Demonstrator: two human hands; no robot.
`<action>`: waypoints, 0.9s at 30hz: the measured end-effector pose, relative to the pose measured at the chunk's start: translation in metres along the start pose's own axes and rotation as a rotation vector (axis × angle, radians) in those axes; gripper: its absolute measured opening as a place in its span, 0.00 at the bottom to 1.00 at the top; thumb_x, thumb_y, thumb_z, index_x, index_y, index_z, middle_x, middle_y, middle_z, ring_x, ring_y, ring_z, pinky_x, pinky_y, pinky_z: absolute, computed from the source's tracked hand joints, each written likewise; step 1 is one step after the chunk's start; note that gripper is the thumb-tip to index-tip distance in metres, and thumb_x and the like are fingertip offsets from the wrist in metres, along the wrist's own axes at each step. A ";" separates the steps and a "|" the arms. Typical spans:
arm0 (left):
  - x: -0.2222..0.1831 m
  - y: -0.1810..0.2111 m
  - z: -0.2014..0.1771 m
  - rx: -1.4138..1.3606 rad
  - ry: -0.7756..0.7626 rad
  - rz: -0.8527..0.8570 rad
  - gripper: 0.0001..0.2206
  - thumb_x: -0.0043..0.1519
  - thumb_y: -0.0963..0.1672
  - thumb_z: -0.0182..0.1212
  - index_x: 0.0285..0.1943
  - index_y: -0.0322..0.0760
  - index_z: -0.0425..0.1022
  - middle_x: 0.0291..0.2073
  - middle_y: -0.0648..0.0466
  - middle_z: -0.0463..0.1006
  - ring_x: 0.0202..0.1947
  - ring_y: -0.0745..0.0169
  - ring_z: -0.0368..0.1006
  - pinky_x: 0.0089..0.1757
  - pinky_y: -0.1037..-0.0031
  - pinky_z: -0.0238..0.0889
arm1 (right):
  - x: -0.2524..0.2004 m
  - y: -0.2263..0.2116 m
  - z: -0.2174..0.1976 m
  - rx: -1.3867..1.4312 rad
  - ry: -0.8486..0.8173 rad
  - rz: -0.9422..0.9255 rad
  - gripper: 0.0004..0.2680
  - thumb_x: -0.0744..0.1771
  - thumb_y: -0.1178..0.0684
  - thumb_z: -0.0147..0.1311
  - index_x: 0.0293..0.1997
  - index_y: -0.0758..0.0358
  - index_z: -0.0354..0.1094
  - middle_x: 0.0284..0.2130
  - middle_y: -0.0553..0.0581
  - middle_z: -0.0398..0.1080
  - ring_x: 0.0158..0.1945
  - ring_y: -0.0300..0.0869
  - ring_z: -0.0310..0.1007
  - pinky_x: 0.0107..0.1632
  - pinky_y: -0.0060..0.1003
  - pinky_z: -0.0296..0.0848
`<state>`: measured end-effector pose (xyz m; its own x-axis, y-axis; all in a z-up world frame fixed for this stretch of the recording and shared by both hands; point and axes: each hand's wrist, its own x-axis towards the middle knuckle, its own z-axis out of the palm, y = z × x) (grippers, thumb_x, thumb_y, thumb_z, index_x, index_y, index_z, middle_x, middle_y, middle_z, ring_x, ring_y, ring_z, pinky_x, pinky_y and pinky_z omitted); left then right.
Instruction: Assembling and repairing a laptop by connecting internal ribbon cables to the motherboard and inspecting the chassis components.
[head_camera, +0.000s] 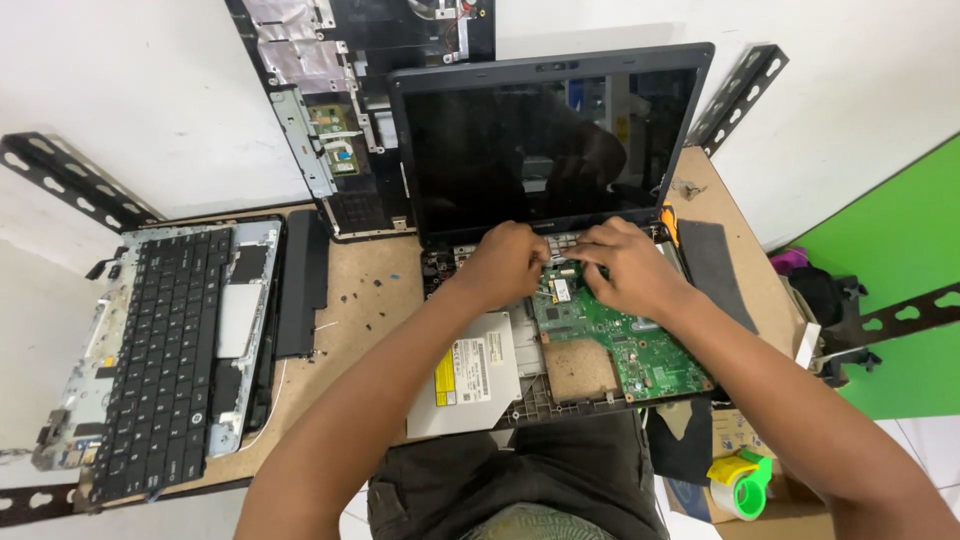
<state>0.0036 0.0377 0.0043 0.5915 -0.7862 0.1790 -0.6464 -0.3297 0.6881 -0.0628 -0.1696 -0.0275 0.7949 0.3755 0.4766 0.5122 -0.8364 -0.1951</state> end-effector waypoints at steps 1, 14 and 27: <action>0.001 -0.001 -0.001 -0.003 -0.003 -0.003 0.05 0.54 0.36 0.53 0.30 0.25 0.75 0.20 0.44 0.70 0.29 0.53 0.67 0.33 0.64 0.66 | 0.001 0.000 0.000 0.003 -0.003 0.003 0.07 0.61 0.60 0.48 0.35 0.61 0.74 0.32 0.55 0.72 0.38 0.48 0.68 0.44 0.41 0.67; 0.012 -0.021 -0.006 -0.090 -0.102 0.031 0.06 0.54 0.38 0.53 0.26 0.32 0.74 0.20 0.46 0.67 0.31 0.53 0.63 0.35 0.65 0.64 | 0.015 0.000 -0.008 -0.001 0.001 -0.053 0.09 0.64 0.58 0.43 0.34 0.57 0.75 0.31 0.53 0.71 0.38 0.45 0.68 0.44 0.39 0.67; 0.020 -0.032 -0.002 -0.066 -0.082 0.035 0.09 0.52 0.38 0.52 0.18 0.37 0.64 0.16 0.53 0.62 0.28 0.58 0.61 0.32 0.70 0.61 | 0.019 0.004 -0.004 0.005 0.024 -0.053 0.09 0.64 0.60 0.44 0.33 0.58 0.74 0.31 0.53 0.72 0.36 0.44 0.68 0.44 0.37 0.67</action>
<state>0.0375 0.0334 -0.0126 0.5258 -0.8377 0.1479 -0.6313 -0.2678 0.7278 -0.0472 -0.1674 -0.0157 0.7586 0.4097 0.5067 0.5549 -0.8137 -0.1729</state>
